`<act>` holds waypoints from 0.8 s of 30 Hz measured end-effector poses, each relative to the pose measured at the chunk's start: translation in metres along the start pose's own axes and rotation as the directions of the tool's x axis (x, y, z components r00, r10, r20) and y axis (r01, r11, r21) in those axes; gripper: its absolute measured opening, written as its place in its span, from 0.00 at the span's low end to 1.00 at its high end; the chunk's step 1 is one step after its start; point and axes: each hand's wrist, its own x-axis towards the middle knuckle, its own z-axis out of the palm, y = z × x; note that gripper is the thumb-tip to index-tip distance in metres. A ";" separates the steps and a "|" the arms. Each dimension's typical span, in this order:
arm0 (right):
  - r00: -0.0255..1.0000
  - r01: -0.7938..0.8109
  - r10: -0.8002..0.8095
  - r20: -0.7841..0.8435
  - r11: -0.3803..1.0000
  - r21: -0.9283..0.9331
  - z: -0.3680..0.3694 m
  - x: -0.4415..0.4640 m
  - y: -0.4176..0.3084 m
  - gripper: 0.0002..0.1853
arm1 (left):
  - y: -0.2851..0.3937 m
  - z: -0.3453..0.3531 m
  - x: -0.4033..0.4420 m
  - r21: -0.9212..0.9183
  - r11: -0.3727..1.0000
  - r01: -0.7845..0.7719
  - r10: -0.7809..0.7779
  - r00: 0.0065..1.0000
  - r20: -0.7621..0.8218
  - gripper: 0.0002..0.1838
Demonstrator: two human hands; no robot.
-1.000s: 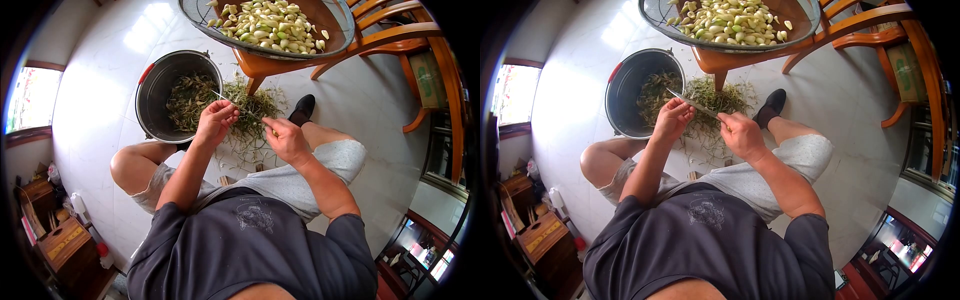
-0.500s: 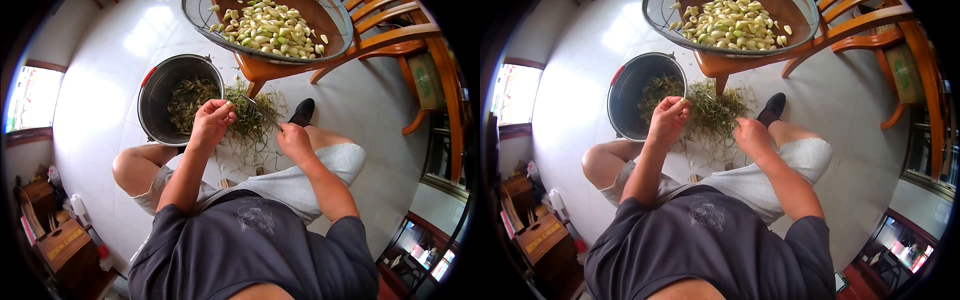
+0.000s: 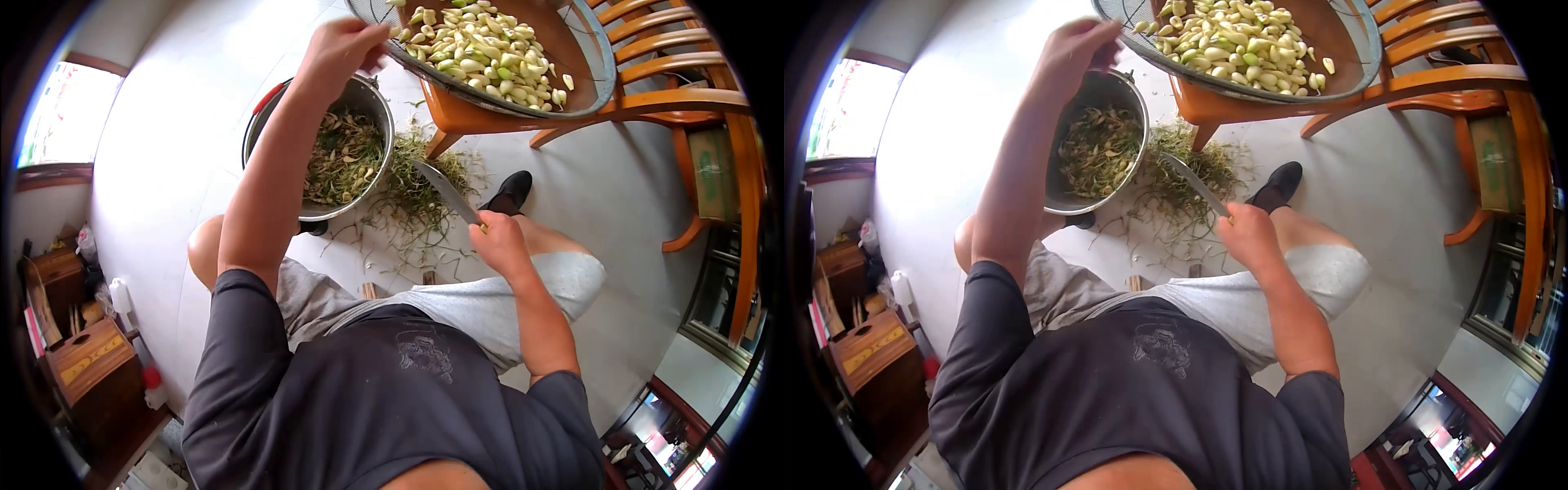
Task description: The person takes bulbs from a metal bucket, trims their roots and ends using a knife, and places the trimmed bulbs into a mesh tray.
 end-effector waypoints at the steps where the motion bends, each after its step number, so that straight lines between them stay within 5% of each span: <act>1: 1.000 0.011 -0.010 -0.012 0.999 0.051 -0.001 -0.002 0.001 0.10 | -0.037 -0.016 0.004 0.078 0.989 0.124 -0.127 0.991 0.038 0.13; 4: 1.000 -0.003 0.001 0.025 0.998 0.055 -0.002 0.000 -0.003 0.10 | -0.145 -0.033 -0.015 0.302 0.870 0.390 -0.435 0.895 0.100 0.10; 6: 0.998 -0.013 0.011 0.056 0.999 0.035 0.000 0.003 -0.004 0.10 | -0.234 -0.031 -0.035 0.552 0.792 0.261 -0.342 0.939 0.046 0.10; 8: 0.997 -0.013 0.011 0.072 1.000 0.020 0.003 0.004 -0.007 0.10 | -0.296 -0.034 -0.053 0.700 0.714 0.016 -0.180 0.970 0.162 0.13; 11: 0.997 0.000 -0.001 0.078 1.000 0.013 0.005 0.008 -0.009 0.10 | -0.304 -0.028 -0.062 0.820 0.567 0.079 -0.328 0.935 0.136 0.17; 17: 0.995 0.010 -0.014 0.094 0.999 0.048 0.004 0.013 -0.016 0.10 | -0.298 -0.018 -0.061 0.883 0.464 0.068 -0.321 0.942 0.096 0.12; 23: 0.998 0.056 -0.058 0.015 0.995 0.088 0.002 0.008 -0.013 0.09 | -0.270 -0.039 -0.060 0.753 0.651 0.095 -0.197 0.979 0.046 0.10; 24: 0.997 0.075 -0.073 -0.018 0.990 0.120 0.001 0.006 -0.015 0.09 | -0.252 -0.039 -0.061 0.604 0.758 0.247 -0.314 0.950 0.005 0.10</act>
